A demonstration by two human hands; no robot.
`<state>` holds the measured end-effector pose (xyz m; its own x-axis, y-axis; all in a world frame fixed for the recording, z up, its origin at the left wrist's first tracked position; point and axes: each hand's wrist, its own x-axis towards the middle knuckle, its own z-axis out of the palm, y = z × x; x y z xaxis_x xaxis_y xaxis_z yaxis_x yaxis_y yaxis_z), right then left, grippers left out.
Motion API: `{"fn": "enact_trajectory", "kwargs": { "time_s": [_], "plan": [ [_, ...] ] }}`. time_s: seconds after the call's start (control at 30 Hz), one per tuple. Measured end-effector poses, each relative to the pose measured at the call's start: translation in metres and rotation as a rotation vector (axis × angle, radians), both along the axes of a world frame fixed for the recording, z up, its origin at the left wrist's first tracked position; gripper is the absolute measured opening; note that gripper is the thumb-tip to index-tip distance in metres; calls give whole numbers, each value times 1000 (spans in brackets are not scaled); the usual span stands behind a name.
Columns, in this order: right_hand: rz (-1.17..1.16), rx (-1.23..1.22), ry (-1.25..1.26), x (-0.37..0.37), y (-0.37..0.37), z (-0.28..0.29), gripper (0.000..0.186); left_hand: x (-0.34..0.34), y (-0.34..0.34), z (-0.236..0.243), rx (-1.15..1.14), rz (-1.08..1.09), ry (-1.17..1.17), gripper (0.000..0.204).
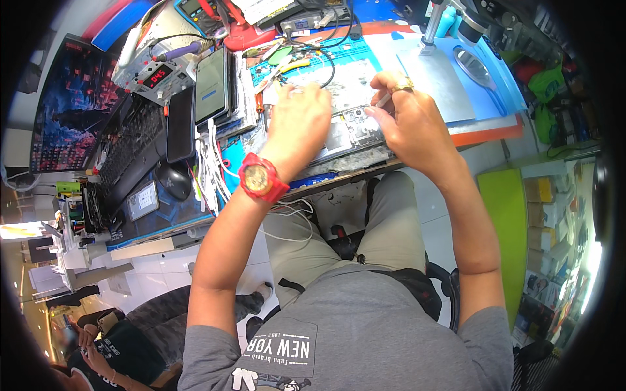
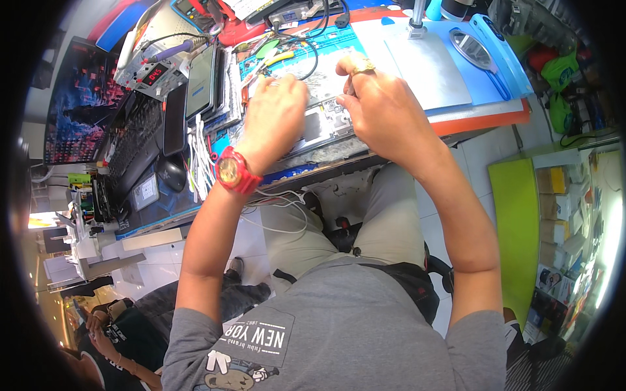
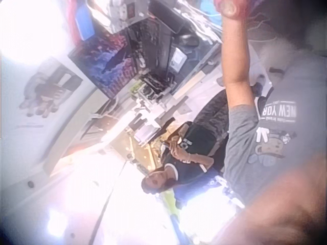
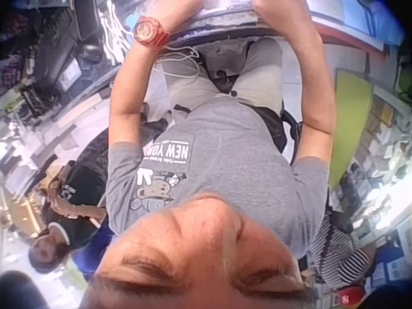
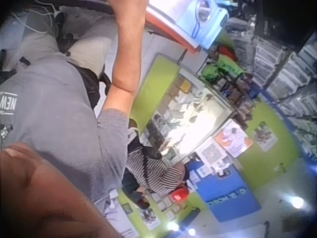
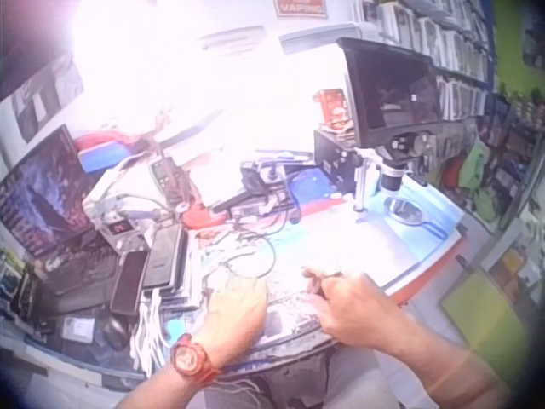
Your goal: The person uses a screwdriver to remove screws from the internal frame of a mobile phone, uses a prying tool to detach a component, and continues removing screws from the device.
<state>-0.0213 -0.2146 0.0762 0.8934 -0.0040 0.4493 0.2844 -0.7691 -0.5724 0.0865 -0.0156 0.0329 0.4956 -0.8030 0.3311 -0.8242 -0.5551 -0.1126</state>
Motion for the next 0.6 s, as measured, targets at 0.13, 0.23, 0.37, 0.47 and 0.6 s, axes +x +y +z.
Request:
{"fn": "enact_trajectory", "kwargs": {
  "time_s": [0.13,0.23,0.37,0.47,0.6],
  "plan": [
    [41,-21,-48,4,-2,-5,28,11,15,3,-145,32,141,14],
    [81,-6,-14,6,0,0,24,8,20,1,-305,18,135,14],
    [-68,-157,-104,11,-3,-8,23,-29,17,12,-355,32,185,16],
    [16,-13,-27,8,-1,-2,16,-55,14,6,-342,17,222,16],
    [9,101,63,10,-2,2,19,-63,11,-2,-395,18,229,11]
  ]
}}
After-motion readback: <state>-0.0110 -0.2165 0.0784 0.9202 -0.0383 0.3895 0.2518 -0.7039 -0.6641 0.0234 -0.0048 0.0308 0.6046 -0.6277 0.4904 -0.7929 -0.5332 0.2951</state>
